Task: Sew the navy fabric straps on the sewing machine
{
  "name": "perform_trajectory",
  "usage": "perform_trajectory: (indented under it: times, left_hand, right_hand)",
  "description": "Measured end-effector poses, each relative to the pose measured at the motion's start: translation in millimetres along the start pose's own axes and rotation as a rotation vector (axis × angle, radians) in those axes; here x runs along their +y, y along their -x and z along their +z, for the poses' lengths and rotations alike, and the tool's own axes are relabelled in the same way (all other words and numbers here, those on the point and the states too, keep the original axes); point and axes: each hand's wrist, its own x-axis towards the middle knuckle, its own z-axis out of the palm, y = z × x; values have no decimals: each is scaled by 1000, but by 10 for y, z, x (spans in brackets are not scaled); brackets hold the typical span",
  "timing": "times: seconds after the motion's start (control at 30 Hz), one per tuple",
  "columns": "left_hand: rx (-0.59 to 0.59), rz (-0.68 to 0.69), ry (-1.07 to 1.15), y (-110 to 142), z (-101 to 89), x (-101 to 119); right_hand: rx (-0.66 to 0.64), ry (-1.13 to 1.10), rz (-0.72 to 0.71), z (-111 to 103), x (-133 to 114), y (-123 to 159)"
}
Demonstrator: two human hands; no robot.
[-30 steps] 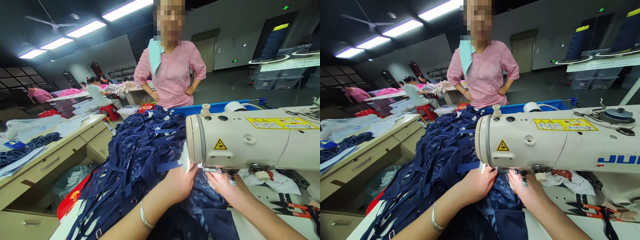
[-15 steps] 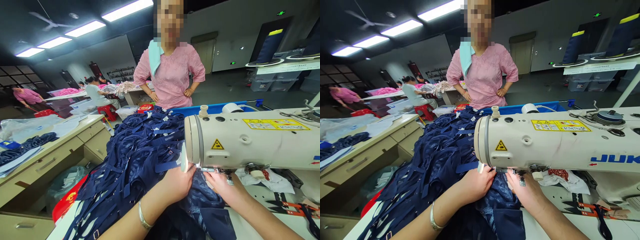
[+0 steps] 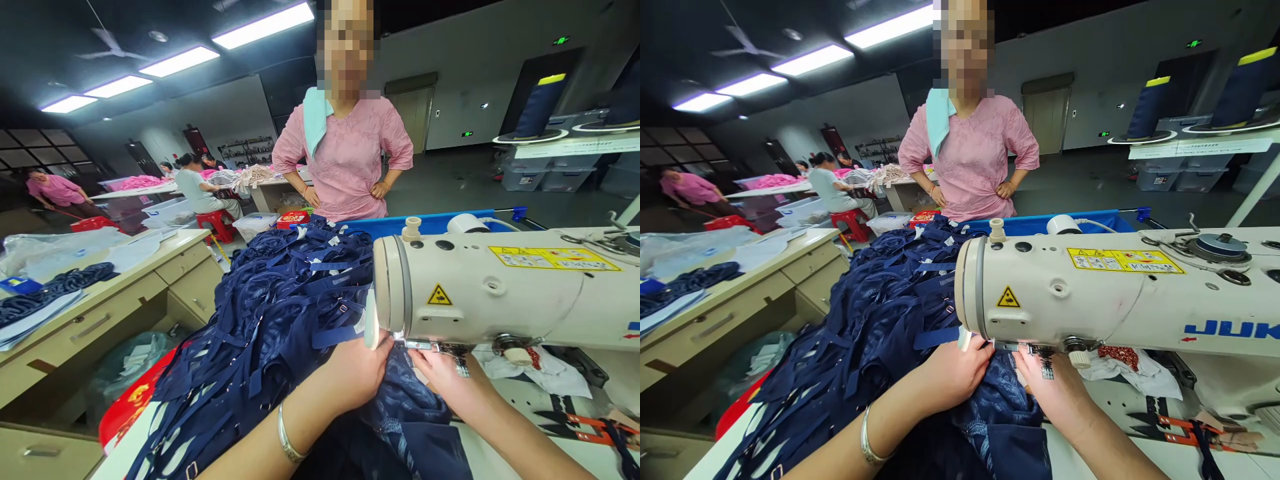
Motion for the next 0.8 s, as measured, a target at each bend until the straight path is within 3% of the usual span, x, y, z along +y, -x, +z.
perform_trajectory:
  times: [0.17, 0.4, 0.53, 0.6, 0.7, 0.8]
  left_hand:
    - [-17, -13, 21, 8, 17, -6]
    - [-49, -59, 50, -37, 6, -15]
    - [-104, -94, 86, -32, -123, -41]
    - [-138, -182, 59, -9, -200, -76]
    - [-140, -270, -11, 49, -265, -151]
    - [-93, -188, 20, 115, -251, -220]
  right_hand:
    - [-22, 147, -105, -7, 44, -12]
    - [57, -64, 125, -115, -93, -82]
    - [91, -101, 174, -145, -220, -123]
    - [105, -106, 167, -164, -222, -129]
    - [103, -105, 148, -269, -62, -88]
    - [93, -86, 199, -485, 265, -3]
